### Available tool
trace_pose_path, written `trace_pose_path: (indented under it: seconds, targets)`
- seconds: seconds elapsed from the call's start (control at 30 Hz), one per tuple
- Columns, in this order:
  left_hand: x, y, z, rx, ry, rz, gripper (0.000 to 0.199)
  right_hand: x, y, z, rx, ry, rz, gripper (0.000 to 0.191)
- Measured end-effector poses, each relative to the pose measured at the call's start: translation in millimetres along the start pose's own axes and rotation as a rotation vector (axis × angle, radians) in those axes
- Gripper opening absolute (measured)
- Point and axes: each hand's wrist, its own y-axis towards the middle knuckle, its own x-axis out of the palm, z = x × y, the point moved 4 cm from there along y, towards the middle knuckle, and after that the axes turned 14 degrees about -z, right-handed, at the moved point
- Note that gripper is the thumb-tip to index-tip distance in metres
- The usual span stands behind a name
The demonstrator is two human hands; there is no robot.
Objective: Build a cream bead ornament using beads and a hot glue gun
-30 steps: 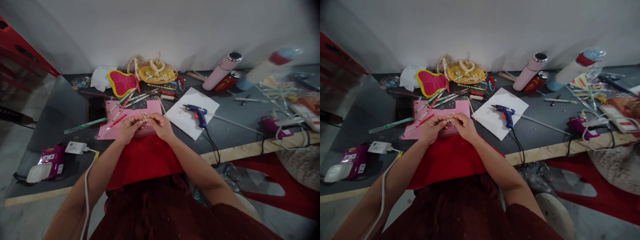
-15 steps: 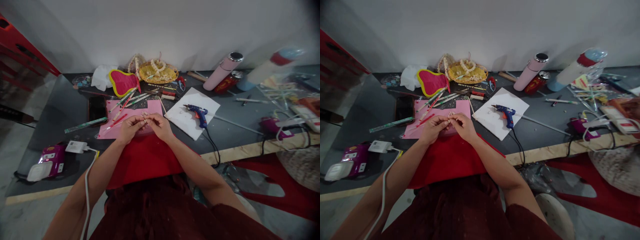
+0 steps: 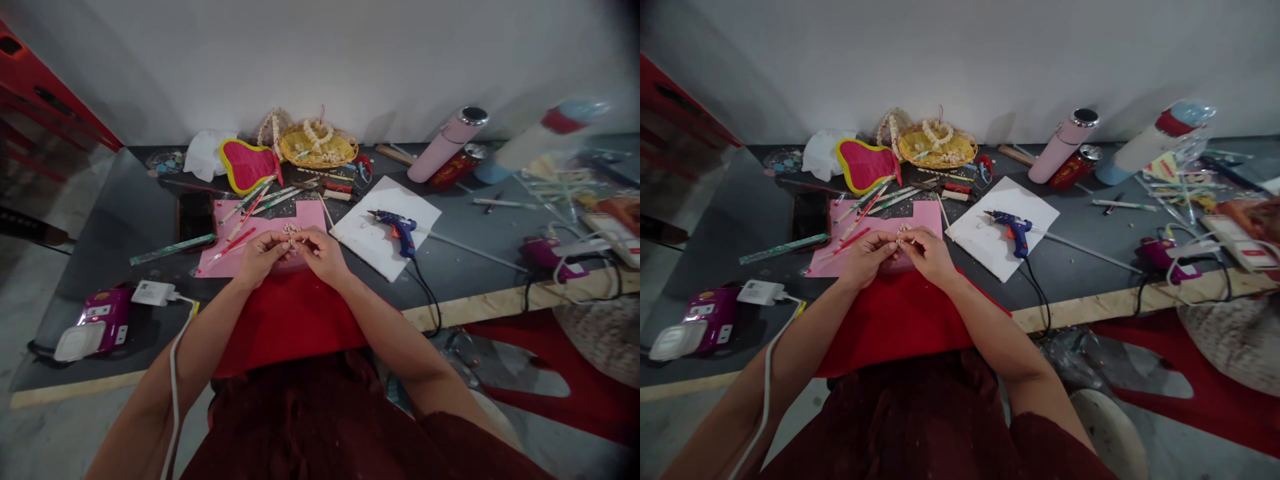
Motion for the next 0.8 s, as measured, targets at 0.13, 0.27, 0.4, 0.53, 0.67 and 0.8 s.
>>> trace_pose_path:
  seconds: [0.13,0.27,0.4,0.53,0.67,0.8]
  targets:
    - [-0.1,-0.1,0.3,0.01,0.0,0.001,0.018,0.1,0.3,-2.7,-0.023,-0.019,-0.007,0.015]
    - [-0.4,0.1,0.6,0.007,0.003,0.017,0.018,-0.2,0.1,-5.1,-0.037,-0.046,-0.012,0.016]
    - [-0.8,0.3,0.3,0.005,0.015,0.025,0.018,0.6,-0.7,-4.0,-0.036,-0.077,-0.027,0.017]
    - [-1.0,0.1,-0.8,-0.002,-0.015,0.027,0.02,1.5,-1.6,-0.8,-0.021,-0.066,-0.029,0.02]
    - [-2.4,-0.2,-1.6,-0.007,-0.072,0.057,0.023,1.5,-1.7,-0.3,-0.03,-0.059,-0.042,0.021]
    - [-2.5,-0.1,-2.0,-0.005,-0.083,0.057,0.022,0.9,-1.1,-1.9,-0.034,-0.082,-0.053,0.02]
